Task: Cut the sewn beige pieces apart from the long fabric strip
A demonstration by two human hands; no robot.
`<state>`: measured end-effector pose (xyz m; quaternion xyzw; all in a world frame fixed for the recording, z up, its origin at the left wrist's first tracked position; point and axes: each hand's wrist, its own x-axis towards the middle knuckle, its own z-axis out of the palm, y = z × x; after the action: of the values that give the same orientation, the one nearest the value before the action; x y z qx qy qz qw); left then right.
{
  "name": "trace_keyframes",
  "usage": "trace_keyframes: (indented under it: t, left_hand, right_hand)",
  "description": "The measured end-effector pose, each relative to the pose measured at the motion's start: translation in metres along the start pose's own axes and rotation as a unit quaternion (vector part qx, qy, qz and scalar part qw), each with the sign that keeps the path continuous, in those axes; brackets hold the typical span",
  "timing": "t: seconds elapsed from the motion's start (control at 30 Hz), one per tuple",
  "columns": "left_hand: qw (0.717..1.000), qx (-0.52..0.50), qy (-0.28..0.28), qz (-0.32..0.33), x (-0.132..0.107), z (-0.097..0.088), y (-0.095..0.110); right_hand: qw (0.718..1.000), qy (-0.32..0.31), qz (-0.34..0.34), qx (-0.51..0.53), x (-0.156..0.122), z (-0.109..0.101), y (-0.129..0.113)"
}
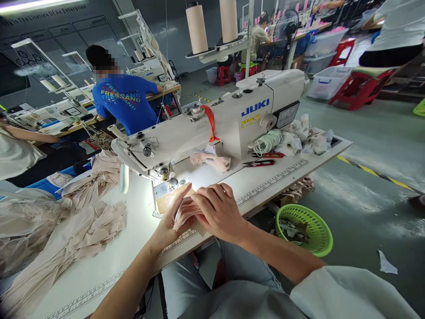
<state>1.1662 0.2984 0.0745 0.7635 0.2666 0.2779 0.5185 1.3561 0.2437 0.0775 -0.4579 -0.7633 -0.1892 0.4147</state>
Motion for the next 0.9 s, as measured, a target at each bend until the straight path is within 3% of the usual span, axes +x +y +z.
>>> trace_keyframes:
  t: [0.23,0.4,0.63,0.9]
  left_hand:
    - [0.998,0.048,0.009,0.031,0.0008,-0.0003,-0.0002]
    - [1.0,-0.003,-0.007,0.006,-0.0007,-0.0007,-0.0036]
    - [0.997,-0.074,-0.009,0.005,0.0003,0.0012,-0.0067]
    - [1.0,0.01,0.001,0.009,0.001,0.0014,-0.0053]
  right_hand:
    - [0.998,-0.048,0.019,0.03,0.0046,-0.0004,-0.0003]
    - [0.998,-0.061,-0.005,0.007,0.0044,-0.0019,-0.0007]
    - [0.999,-0.009,-0.042,-0.01,0.0018,-0.0031,-0.0029]
    - [0.996,-0.067,-0.022,0.051,-0.0015,-0.0009,-0.0031]
